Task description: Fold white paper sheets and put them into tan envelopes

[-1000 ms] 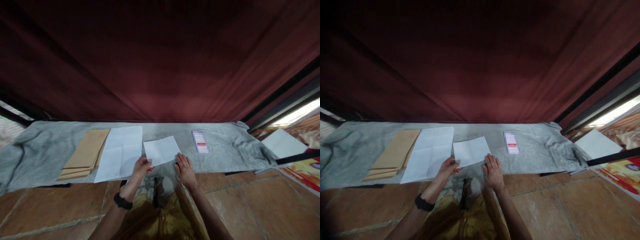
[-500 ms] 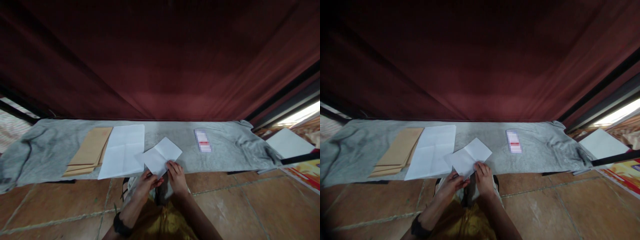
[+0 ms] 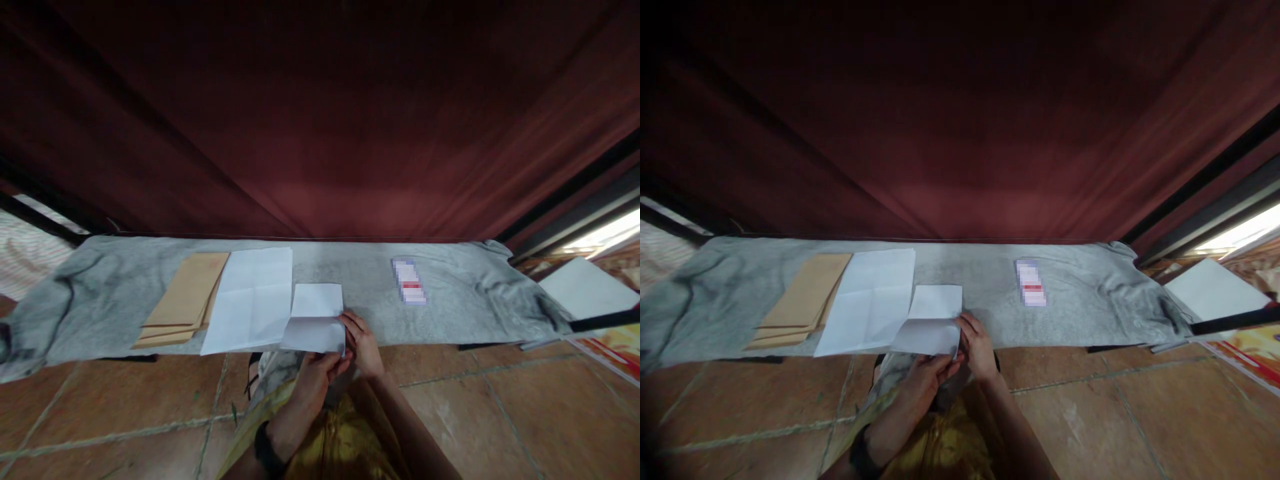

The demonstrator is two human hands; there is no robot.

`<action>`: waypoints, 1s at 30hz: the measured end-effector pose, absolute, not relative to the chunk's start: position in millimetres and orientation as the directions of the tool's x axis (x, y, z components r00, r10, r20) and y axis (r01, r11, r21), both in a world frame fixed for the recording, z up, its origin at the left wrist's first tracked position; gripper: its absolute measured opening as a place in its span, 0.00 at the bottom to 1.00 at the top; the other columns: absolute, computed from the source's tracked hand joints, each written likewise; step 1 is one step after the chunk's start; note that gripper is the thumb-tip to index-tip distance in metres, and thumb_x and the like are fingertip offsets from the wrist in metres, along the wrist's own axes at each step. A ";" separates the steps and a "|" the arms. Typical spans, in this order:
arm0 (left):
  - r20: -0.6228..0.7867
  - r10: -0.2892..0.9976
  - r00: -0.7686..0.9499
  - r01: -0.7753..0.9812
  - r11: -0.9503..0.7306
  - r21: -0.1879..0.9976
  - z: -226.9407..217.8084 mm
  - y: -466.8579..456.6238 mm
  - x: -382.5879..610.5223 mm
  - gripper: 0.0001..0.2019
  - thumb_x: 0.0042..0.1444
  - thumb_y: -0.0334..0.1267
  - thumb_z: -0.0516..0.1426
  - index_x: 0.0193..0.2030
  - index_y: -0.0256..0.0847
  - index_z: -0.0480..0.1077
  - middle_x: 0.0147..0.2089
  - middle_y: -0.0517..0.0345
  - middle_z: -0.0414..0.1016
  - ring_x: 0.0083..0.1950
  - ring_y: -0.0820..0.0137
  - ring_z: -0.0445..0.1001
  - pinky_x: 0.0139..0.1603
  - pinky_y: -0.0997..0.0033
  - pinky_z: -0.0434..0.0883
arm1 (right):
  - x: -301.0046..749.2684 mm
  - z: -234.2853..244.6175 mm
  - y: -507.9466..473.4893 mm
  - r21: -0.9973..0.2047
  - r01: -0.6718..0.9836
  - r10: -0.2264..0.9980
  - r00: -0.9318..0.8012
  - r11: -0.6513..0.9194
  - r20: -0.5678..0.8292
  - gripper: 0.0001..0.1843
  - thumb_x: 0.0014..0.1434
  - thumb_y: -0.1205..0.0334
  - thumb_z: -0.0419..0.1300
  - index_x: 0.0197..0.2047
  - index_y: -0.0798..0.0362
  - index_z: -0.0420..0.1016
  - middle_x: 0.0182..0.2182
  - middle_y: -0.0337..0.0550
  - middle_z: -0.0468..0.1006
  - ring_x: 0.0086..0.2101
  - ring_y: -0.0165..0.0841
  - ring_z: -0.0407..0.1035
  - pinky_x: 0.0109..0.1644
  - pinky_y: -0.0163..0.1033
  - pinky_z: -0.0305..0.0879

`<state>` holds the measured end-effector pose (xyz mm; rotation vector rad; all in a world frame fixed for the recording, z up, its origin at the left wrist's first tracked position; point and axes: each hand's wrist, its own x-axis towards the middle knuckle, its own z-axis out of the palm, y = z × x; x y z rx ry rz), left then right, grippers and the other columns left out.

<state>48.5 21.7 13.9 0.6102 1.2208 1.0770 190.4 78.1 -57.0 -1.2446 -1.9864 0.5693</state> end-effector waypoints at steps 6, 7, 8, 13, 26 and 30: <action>-0.499 0.852 0.160 -0.561 0.494 0.664 17.8 18.6 65.8 0.12 0.49 0.41 0.67 0.42 0.47 0.77 0.43 0.54 0.83 0.52 0.55 0.80 0.55 0.56 0.78 | 207.1 -53.5 80.9 -0.747 0.528 0.915 -0.243 0.404 0.323 0.23 0.67 0.69 0.51 0.59 0.46 0.78 0.59 0.47 0.76 0.58 0.40 0.72 0.63 0.51 0.71; -0.503 0.848 0.167 -0.566 0.500 0.655 16.9 18.7 67.5 0.11 0.49 0.41 0.67 0.41 0.47 0.77 0.43 0.54 0.83 0.53 0.55 0.80 0.55 0.56 0.78 | 209.3 -54.0 81.1 -0.759 0.518 0.919 -0.236 0.394 0.316 0.23 0.68 0.69 0.50 0.59 0.46 0.78 0.59 0.47 0.76 0.58 0.40 0.72 0.63 0.50 0.72; -0.505 0.846 0.171 -0.570 0.503 0.650 15.8 18.6 68.7 0.11 0.49 0.41 0.67 0.40 0.47 0.77 0.44 0.54 0.82 0.52 0.56 0.80 0.56 0.56 0.77 | 211.3 -54.9 81.2 -0.765 0.514 0.921 -0.237 0.388 0.308 0.23 0.67 0.70 0.49 0.59 0.46 0.78 0.59 0.47 0.76 0.57 0.39 0.73 0.62 0.50 0.72; -0.524 0.800 0.292 -0.585 0.583 0.564 15.3 5.7 63.0 0.14 0.48 0.43 0.69 0.37 0.38 0.76 0.41 0.48 0.82 0.46 0.61 0.81 0.57 0.58 0.75 | 217.9 -61.2 80.1 -0.700 0.566 0.898 -0.331 0.435 0.291 0.29 0.63 0.75 0.50 0.63 0.50 0.74 0.63 0.49 0.73 0.62 0.40 0.68 0.67 0.51 0.67; 0.004 0.932 0.362 0.424 -0.168 0.890 26.2 81.6 4.0 0.24 0.70 0.50 0.47 0.66 0.44 0.69 0.69 0.51 0.69 0.71 0.64 0.66 0.72 0.58 0.63 | 218.5 -62.4 76.4 -0.491 0.671 0.830 -0.426 0.556 0.359 0.31 0.62 0.76 0.50 0.67 0.51 0.69 0.64 0.51 0.72 0.64 0.42 0.63 0.69 0.57 0.63; 0.017 0.828 0.561 0.677 -0.471 0.565 -11.0 124.8 26.2 0.26 0.73 0.46 0.41 0.70 0.37 0.63 0.73 0.46 0.63 0.75 0.66 0.59 0.75 0.57 0.58 | 218.0 -64.1 75.4 -0.452 0.694 0.825 -0.424 0.561 0.373 0.30 0.62 0.76 0.50 0.65 0.54 0.71 0.60 0.54 0.75 0.62 0.43 0.66 0.68 0.57 0.64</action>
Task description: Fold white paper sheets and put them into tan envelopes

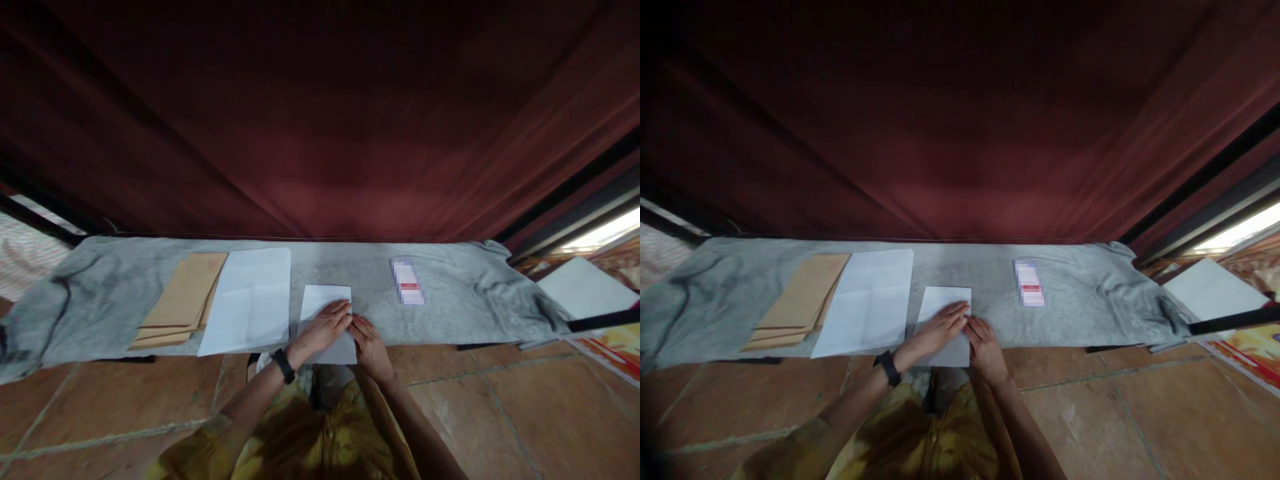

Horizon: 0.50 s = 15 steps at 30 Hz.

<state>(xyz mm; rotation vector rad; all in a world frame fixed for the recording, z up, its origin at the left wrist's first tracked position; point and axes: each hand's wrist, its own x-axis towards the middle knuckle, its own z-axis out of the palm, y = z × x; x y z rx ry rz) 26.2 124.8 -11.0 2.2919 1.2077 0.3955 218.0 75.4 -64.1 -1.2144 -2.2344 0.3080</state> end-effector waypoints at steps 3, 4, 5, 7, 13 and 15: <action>0.014 0.780 0.625 0.686 -0.558 0.466 -31.0 136.8 39.0 0.25 0.73 0.46 0.42 0.69 0.38 0.65 0.73 0.48 0.63 0.76 0.65 0.57 0.77 0.55 0.54 | 219.4 -65.2 71.6 -0.425 0.697 0.812 -0.440 0.578 0.384 0.31 0.61 0.76 0.51 0.66 0.53 0.70 0.59 0.54 0.75 0.62 0.43 0.66 0.68 0.58 0.64; 0.022 0.773 0.634 0.687 -0.577 0.442 -35.1 138.5 40.5 0.25 0.73 0.46 0.42 0.70 0.38 0.64 0.74 0.48 0.62 0.76 0.65 0.56 0.77 0.55 0.53 | 220.0 -65.6 70.0 -0.415 0.697 0.808 -0.449 0.584 0.382 0.32 0.60 0.76 0.51 0.67 0.52 0.69 0.59 0.53 0.75 0.62 0.43 0.66 0.68 0.58 0.64; 0.029 0.765 0.643 0.689 -0.595 0.414 -38.1 139.8 40.7 0.26 0.73 0.47 0.42 0.70 0.38 0.63 0.74 0.48 0.61 0.77 0.65 0.55 0.77 0.56 0.53 | 220.5 -66.0 68.4 -0.407 0.699 0.805 -0.458 0.588 0.378 0.34 0.59 0.76 0.52 0.67 0.52 0.68 0.60 0.53 0.75 0.62 0.43 0.66 0.68 0.59 0.63; 0.045 0.760 0.649 0.693 -0.614 0.378 -41.8 142.4 38.9 0.27 0.73 0.47 0.42 0.71 0.37 0.61 0.75 0.47 0.59 0.77 0.65 0.53 0.77 0.57 0.52 | 220.9 -66.8 65.7 -0.393 0.706 0.805 -0.470 0.589 0.362 0.36 0.56 0.77 0.52 0.69 0.53 0.67 0.61 0.54 0.74 0.63 0.43 0.65 0.69 0.59 0.61; 0.071 0.770 0.634 0.722 -0.622 0.304 -45.1 154.3 34.1 0.30 0.73 0.52 0.43 0.74 0.38 0.57 0.76 0.47 0.56 0.78 0.65 0.51 0.77 0.57 0.49 | 218.8 -64.6 63.9 -0.387 0.714 0.810 -0.479 0.584 0.339 0.39 0.54 0.76 0.53 0.71 0.56 0.63 0.63 0.56 0.72 0.64 0.43 0.63 0.71 0.59 0.58; 0.053 0.778 0.626 0.730 -0.609 0.311 -43.6 158.5 33.8 0.31 0.72 0.53 0.43 0.74 0.37 0.56 0.77 0.46 0.55 0.78 0.64 0.50 0.77 0.56 0.49 | 218.2 -61.8 64.2 -0.388 0.712 0.810 -0.484 0.585 0.332 0.41 0.53 0.74 0.54 0.72 0.55 0.61 0.64 0.56 0.71 0.65 0.44 0.63 0.71 0.59 0.57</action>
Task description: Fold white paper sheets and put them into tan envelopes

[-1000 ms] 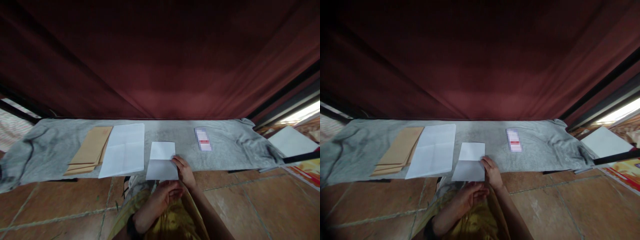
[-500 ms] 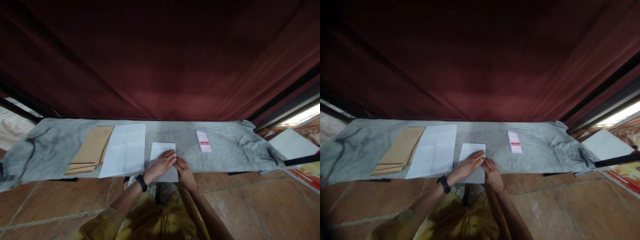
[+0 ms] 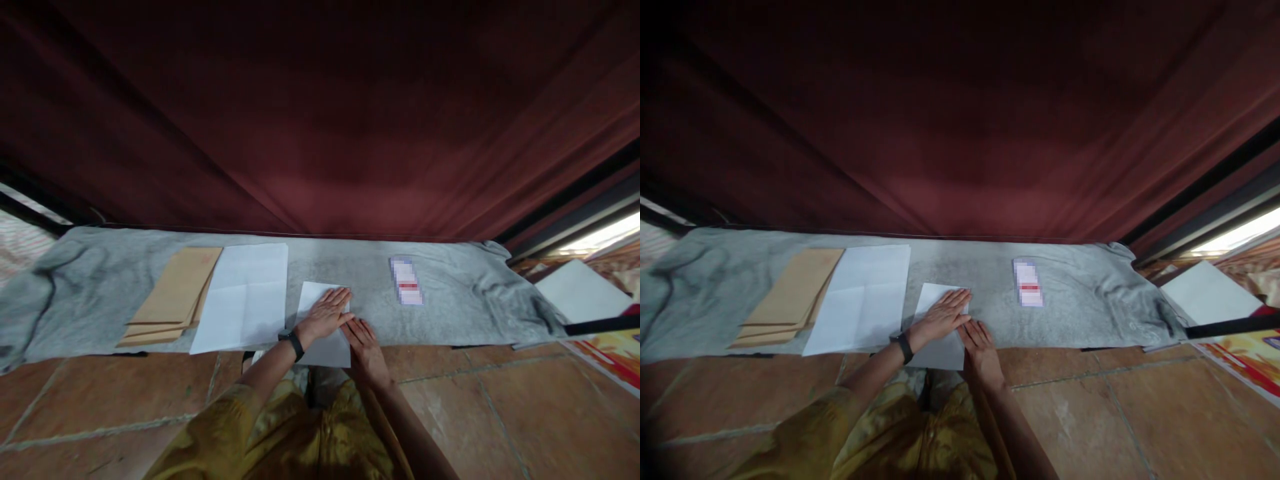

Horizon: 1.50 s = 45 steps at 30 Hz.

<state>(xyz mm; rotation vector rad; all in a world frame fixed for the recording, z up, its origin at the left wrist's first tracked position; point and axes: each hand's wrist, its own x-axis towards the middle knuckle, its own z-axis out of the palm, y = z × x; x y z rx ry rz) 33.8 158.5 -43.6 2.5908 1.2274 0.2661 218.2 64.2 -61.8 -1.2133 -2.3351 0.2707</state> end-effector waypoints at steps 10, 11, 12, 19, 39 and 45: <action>-0.020 0.796 0.605 0.736 -0.550 0.394 -28.5 169.1 37.0 0.27 0.71 0.42 0.47 0.74 0.36 0.56 0.77 0.45 0.53 0.79 0.61 0.48 0.78 0.52 0.46 | 219.6 -59.6 60.8 -0.404 0.716 0.822 -0.491 0.569 0.288 0.44 0.51 0.75 0.58 0.72 0.53 0.62 0.67 0.55 0.67 0.66 0.45 0.62 0.72 0.59 0.55; -0.024 0.802 0.597 0.736 -0.536 0.412 -26.1 167.2 35.9 0.27 0.71 0.42 0.47 0.73 0.36 0.57 0.77 0.45 0.54 0.79 0.61 0.48 0.78 0.52 0.47 | 220.7 -58.7 62.7 -0.409 0.718 0.826 -0.482 0.564 0.294 0.42 0.53 0.76 0.56 0.72 0.52 0.62 0.67 0.54 0.68 0.65 0.44 0.63 0.71 0.58 0.56; -0.016 0.810 0.586 0.734 -0.522 0.435 -23.2 164.2 33.7 0.27 0.71 0.42 0.47 0.73 0.36 0.58 0.77 0.44 0.55 0.79 0.61 0.48 0.78 0.52 0.48 | 222.1 -57.4 65.3 -0.416 0.719 0.830 -0.469 0.557 0.300 0.41 0.55 0.77 0.55 0.71 0.50 0.63 0.66 0.52 0.69 0.65 0.43 0.63 0.71 0.56 0.58; 0.127 0.910 0.395 0.701 -0.388 0.599 -6.7 118.1 -29.3 0.21 0.71 0.45 0.49 0.65 0.45 0.69 0.73 0.52 0.65 0.76 0.61 0.57 0.76 0.47 0.56 | 231.5 -49.4 87.3 -0.530 0.690 0.870 -0.405 0.493 0.281 0.32 0.62 0.76 0.54 0.66 0.44 0.71 0.64 0.45 0.73 0.59 0.40 0.71 0.64 0.50 0.70; 0.068 0.899 0.433 0.721 -0.390 0.572 -32.5 93.7 -66.6 0.37 0.55 0.15 0.46 0.70 0.44 0.64 0.75 0.53 0.60 0.75 0.65 0.59 0.76 0.52 0.60 | 229.7 -57.5 94.7 -0.484 0.662 0.820 -0.478 0.572 0.315 0.33 0.60 0.78 0.55 0.67 0.48 0.69 0.64 0.48 0.73 0.63 0.41 0.66 0.69 0.56 0.63; 0.045 0.878 0.476 0.753 -0.433 0.496 -31.9 103.3 -67.7 0.37 0.57 0.16 0.46 0.71 0.46 0.62 0.75 0.54 0.60 0.76 0.67 0.57 0.76 0.54 0.59 | 231.9 -56.9 85.6 -0.424 0.696 0.815 -0.490 0.579 0.310 0.33 0.62 0.75 0.52 0.69 0.49 0.66 0.65 0.48 0.71 0.65 0.41 0.63 0.71 0.58 0.60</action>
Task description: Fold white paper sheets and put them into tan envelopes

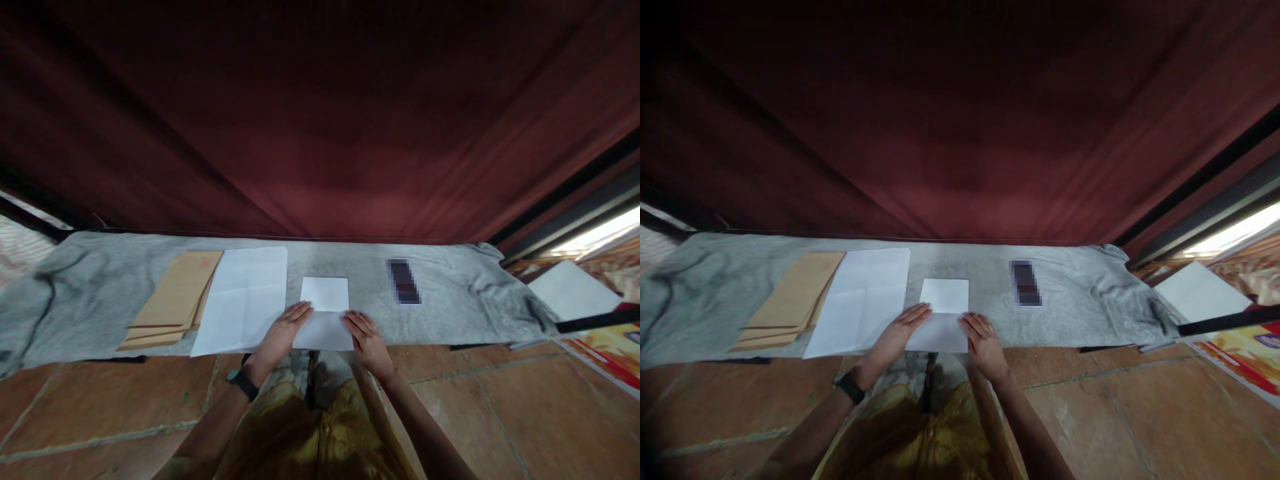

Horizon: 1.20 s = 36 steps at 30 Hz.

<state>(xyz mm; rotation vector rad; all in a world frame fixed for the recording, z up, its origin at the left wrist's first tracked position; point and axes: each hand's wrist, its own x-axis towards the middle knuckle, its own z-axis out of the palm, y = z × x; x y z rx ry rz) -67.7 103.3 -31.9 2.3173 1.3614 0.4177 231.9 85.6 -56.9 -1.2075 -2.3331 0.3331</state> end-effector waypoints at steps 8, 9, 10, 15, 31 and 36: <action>0.040 0.875 0.482 0.776 -0.448 0.443 -34.2 96.6 -66.1 0.43 0.51 0.15 0.49 0.73 0.48 0.57 0.78 0.54 0.54 0.78 0.65 0.53 0.77 0.50 0.55 | 231.6 -58.1 77.3 -0.407 0.710 0.818 -0.491 0.574 0.298 0.34 0.62 0.76 0.51 0.69 0.49 0.67 0.66 0.49 0.69 0.66 0.41 0.62 0.71 0.59 0.59; 0.035 0.874 0.484 0.778 -0.448 0.440 -33.3 95.8 -65.7 0.44 0.50 0.15 0.49 0.74 0.48 0.57 0.78 0.54 0.53 0.78 0.65 0.52 0.77 0.50 0.55 | 231.7 -58.0 76.2 -0.407 0.711 0.820 -0.492 0.573 0.294 0.33 0.62 0.76 0.51 0.69 0.49 0.67 0.66 0.49 0.69 0.66 0.41 0.62 0.71 0.58 0.59; 0.030 0.872 0.488 0.779 -0.451 0.435 -32.3 95.1 -65.2 0.44 0.49 0.16 0.49 0.74 0.48 0.57 0.78 0.54 0.52 0.78 0.65 0.51 0.77 0.50 0.54 | 231.7 -57.9 75.0 -0.407 0.712 0.820 -0.493 0.572 0.291 0.33 0.62 0.76 0.51 0.68 0.50 0.67 0.66 0.49 0.69 0.66 0.41 0.62 0.71 0.58 0.59; -0.020 0.856 0.516 0.796 -0.472 0.378 -26.1 92.0 -64.5 0.46 0.48 0.18 0.54 0.74 0.52 0.56 0.80 0.55 0.45 0.80 0.62 0.45 0.78 0.51 0.52 | 232.7 -58.5 68.1 -0.411 0.696 0.808 -0.514 0.589 0.288 0.36 0.58 0.78 0.52 0.69 0.50 0.66 0.66 0.49 0.69 0.66 0.40 0.62 0.71 0.59 0.58; -0.101 0.801 0.591 0.793 -0.552 0.257 -19.8 92.6 -63.2 0.45 0.51 0.22 0.57 0.74 0.56 0.55 0.79 0.62 0.49 0.81 0.58 0.40 0.78 0.50 0.49 | 235.6 -55.0 63.8 -0.266 0.750 0.795 -0.553 0.606 0.251 0.33 0.62 0.72 0.58 0.69 0.51 0.66 0.69 0.50 0.65 0.67 0.43 0.59 0.73 0.56 0.55; -0.104 0.802 0.589 0.797 -0.554 0.241 -23.6 92.8 -63.5 0.48 0.49 0.19 0.55 0.75 0.57 0.52 0.80 0.63 0.46 0.81 0.58 0.38 0.78 0.49 0.49 | 237.5 -52.5 51.0 -0.225 0.737 0.766 -0.572 0.637 0.293 0.27 0.67 0.68 0.57 0.68 0.48 0.68 0.68 0.50 0.66 0.65 0.42 0.63 0.71 0.57 0.58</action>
